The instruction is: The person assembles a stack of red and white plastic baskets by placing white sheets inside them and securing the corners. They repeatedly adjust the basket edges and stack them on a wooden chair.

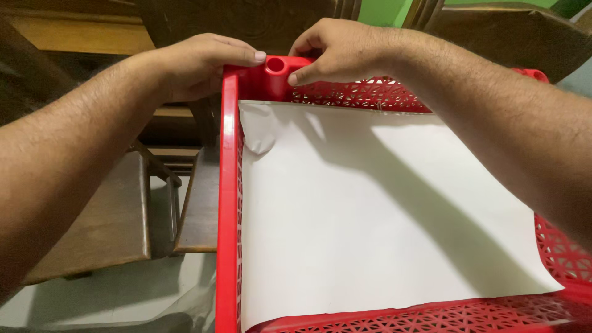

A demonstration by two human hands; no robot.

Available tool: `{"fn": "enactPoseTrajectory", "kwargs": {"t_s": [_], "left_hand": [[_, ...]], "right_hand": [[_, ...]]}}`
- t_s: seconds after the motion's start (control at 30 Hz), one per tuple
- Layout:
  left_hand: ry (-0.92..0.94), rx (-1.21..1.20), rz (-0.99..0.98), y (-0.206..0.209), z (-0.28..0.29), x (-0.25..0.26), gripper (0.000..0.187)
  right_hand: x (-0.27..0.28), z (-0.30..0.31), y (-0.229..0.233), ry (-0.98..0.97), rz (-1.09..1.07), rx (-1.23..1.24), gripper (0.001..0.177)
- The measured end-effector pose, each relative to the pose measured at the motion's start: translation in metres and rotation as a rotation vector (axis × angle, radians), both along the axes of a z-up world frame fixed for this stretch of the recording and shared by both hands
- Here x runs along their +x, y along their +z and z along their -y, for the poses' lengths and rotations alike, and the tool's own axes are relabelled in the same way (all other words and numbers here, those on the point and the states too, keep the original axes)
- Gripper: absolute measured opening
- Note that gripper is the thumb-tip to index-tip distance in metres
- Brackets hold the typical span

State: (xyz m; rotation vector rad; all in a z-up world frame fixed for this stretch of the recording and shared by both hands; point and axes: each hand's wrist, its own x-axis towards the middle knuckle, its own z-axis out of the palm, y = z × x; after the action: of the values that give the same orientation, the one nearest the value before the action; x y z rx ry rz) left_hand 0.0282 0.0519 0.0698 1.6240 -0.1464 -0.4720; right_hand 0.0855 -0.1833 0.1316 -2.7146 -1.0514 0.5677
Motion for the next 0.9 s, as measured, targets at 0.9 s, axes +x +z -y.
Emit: {"fn": "enactPoseTrajectory", "kwargs": {"t_s": [0.9], "left_hand": [[0.12,-0.407,-0.03,-0.031,0.003,-0.015,0.048]], "right_hand": [[0.016,0.003,0.006,-0.141,-0.143,0.03,0.042]]}}
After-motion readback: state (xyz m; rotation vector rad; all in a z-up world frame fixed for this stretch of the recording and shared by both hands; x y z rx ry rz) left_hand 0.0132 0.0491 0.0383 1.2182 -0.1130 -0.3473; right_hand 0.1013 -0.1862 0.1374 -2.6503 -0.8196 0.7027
